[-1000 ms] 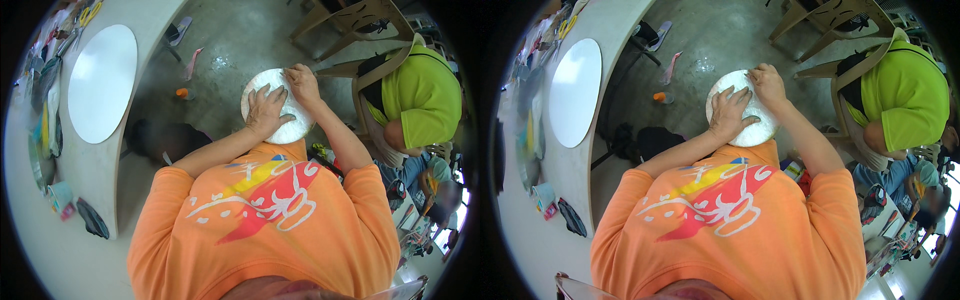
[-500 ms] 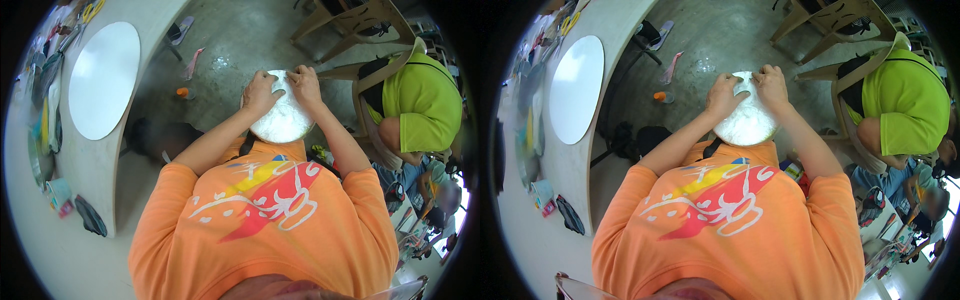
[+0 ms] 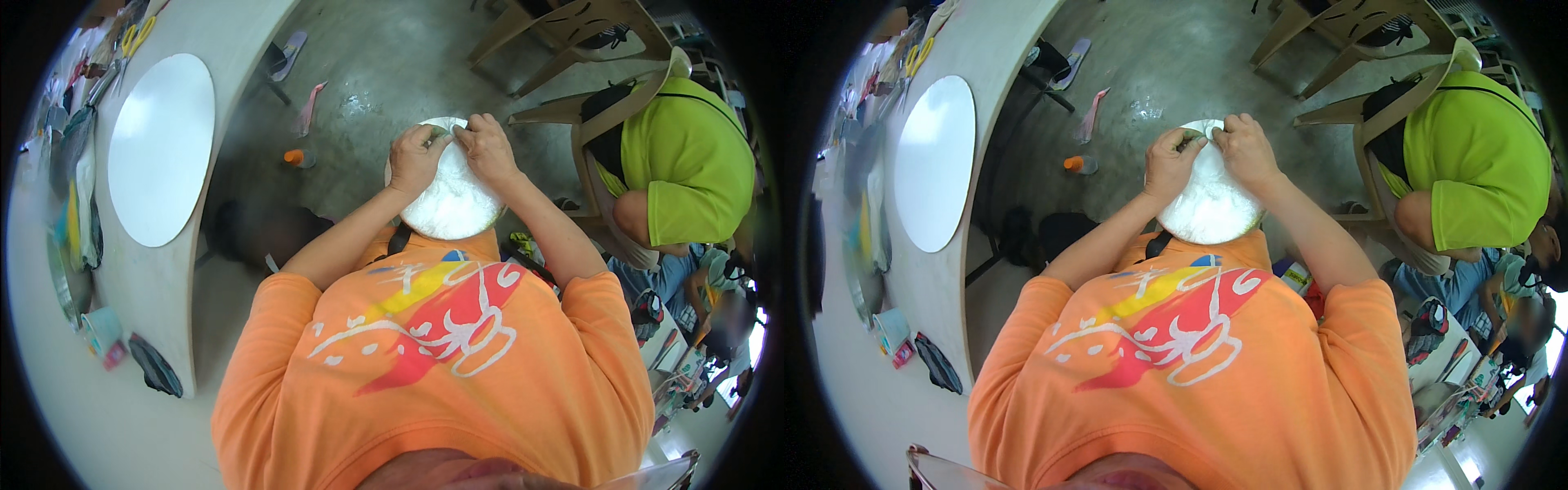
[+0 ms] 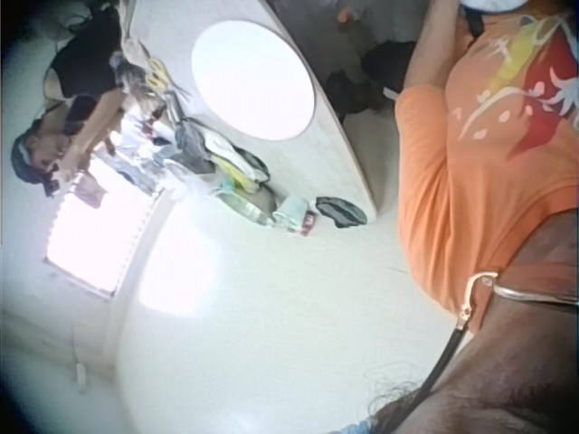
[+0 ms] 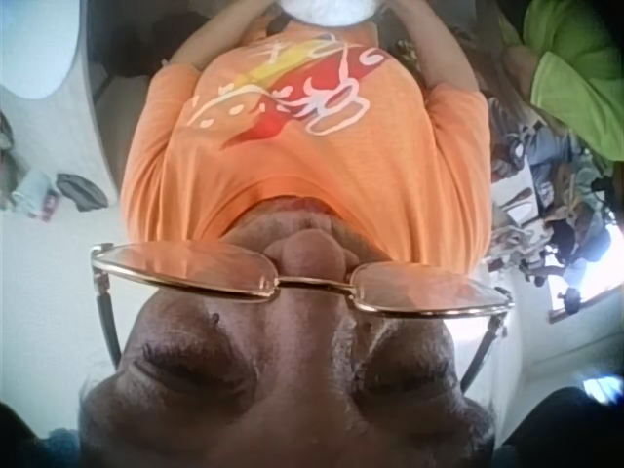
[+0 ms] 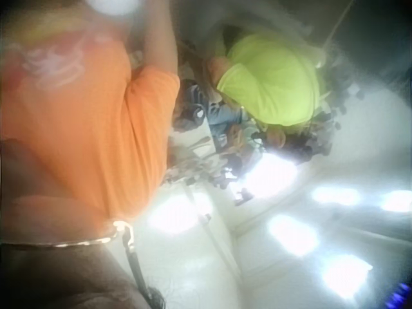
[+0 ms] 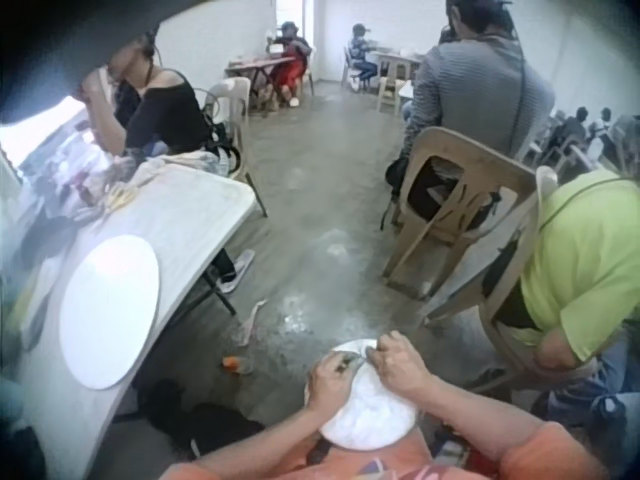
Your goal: The person wraps a round white food item with plastic wrap, smoothing and folding the edges by hand. They rotate the item to cover all sides and press the wrap to secure it.
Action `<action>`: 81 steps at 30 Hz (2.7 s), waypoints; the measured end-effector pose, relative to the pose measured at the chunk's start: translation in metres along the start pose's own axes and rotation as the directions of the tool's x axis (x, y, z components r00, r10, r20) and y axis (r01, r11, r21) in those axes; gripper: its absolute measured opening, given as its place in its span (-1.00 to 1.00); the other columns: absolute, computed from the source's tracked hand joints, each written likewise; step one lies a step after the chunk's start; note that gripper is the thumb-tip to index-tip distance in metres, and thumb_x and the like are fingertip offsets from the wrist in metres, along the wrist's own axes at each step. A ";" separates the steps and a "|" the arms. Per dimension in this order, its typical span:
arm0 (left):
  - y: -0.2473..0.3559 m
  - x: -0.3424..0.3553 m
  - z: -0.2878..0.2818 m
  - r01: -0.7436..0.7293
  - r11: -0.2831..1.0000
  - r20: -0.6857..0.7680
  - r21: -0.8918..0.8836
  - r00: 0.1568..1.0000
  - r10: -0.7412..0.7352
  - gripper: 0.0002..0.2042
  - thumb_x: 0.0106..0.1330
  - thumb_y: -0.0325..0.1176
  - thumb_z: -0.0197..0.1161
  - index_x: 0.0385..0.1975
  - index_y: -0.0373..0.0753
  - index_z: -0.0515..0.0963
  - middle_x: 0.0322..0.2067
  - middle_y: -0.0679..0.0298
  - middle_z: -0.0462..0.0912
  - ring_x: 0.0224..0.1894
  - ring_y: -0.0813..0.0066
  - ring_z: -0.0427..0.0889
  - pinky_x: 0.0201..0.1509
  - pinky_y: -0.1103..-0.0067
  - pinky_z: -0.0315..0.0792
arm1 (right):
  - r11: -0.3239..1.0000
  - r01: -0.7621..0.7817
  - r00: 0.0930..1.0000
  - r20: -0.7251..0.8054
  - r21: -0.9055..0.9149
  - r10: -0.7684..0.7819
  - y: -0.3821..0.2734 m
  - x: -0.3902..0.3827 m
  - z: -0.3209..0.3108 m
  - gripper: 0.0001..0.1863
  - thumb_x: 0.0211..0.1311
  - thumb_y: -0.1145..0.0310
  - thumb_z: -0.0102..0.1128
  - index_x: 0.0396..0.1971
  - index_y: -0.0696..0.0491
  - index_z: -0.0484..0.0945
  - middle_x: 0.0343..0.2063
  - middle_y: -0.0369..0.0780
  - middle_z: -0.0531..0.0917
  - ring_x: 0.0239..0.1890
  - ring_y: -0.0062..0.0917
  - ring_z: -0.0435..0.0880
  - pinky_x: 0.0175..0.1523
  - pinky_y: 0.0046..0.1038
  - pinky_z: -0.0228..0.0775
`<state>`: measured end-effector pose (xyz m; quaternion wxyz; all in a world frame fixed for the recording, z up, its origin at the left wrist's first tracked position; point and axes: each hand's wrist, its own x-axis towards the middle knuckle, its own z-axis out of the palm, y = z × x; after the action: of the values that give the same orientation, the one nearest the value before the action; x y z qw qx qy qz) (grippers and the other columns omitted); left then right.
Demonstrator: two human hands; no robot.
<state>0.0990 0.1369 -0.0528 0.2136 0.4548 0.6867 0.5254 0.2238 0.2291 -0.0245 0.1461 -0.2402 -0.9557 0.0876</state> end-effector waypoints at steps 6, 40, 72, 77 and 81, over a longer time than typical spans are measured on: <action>-0.006 0.000 -0.001 -0.228 0.965 0.034 0.127 0.974 0.225 -0.87 0.07 -0.41 0.26 -0.44 -0.31 0.55 -0.39 0.15 0.61 -0.38 0.30 0.59 -0.26 0.52 0.44 | 1.000 -0.007 0.998 0.055 0.012 0.006 0.005 -0.003 0.002 -0.84 -0.05 0.49 0.06 -0.44 0.12 0.59 -0.47 -0.23 0.53 -0.36 -0.38 0.44 -0.19 -0.44 0.34; 0.007 -0.010 -0.006 -0.271 0.948 0.438 0.169 0.882 0.174 -0.44 0.17 -0.07 0.08 0.10 -0.29 0.27 0.02 0.02 0.41 0.10 0.11 0.32 0.19 0.36 0.15 | 0.791 -0.543 0.835 0.080 0.282 0.545 0.018 -0.052 -0.034 -0.77 -0.01 0.35 0.20 -0.36 0.18 0.57 -0.44 -0.17 0.53 -0.37 -0.38 0.54 -0.26 -0.47 0.37; -0.007 -0.006 0.003 -0.147 0.984 0.282 0.105 0.953 0.112 -0.45 0.06 -0.17 0.25 0.02 -0.35 0.35 0.04 0.00 0.35 0.10 0.10 0.32 0.16 0.37 0.23 | 0.870 -0.491 0.859 0.188 0.044 0.476 0.003 -0.017 -0.030 -0.74 -0.01 0.26 0.21 -0.29 0.02 0.61 -0.25 -0.07 0.52 -0.23 -0.29 0.52 -0.11 -0.35 0.36; -0.010 0.021 -0.017 0.013 0.999 0.435 0.036 0.900 -0.027 -0.57 0.10 -0.28 0.19 -0.05 -0.38 0.42 0.08 -0.03 0.33 0.07 0.15 0.39 0.14 0.39 0.26 | 0.943 -0.330 0.944 0.014 0.031 0.330 0.011 -0.026 -0.007 -0.78 0.03 0.31 0.16 -0.29 0.01 0.61 -0.18 -0.08 0.56 -0.18 -0.31 0.57 -0.11 -0.40 0.42; 0.001 0.026 -0.017 -0.434 0.841 0.592 0.323 0.786 0.178 -0.65 0.06 -0.25 0.23 -0.13 -0.20 0.53 0.10 0.00 0.32 0.09 0.06 0.35 0.14 0.38 0.28 | 0.963 -0.242 0.968 -0.035 0.114 0.248 0.022 -0.036 -0.002 -0.83 0.06 0.39 0.11 -0.33 0.05 0.60 -0.21 -0.13 0.59 -0.23 -0.30 0.60 -0.13 -0.41 0.45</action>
<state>0.0732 0.1502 -0.0404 0.1980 0.7281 0.6133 0.2333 0.2645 0.2310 -0.0366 0.1703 -0.3504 -0.9086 0.1509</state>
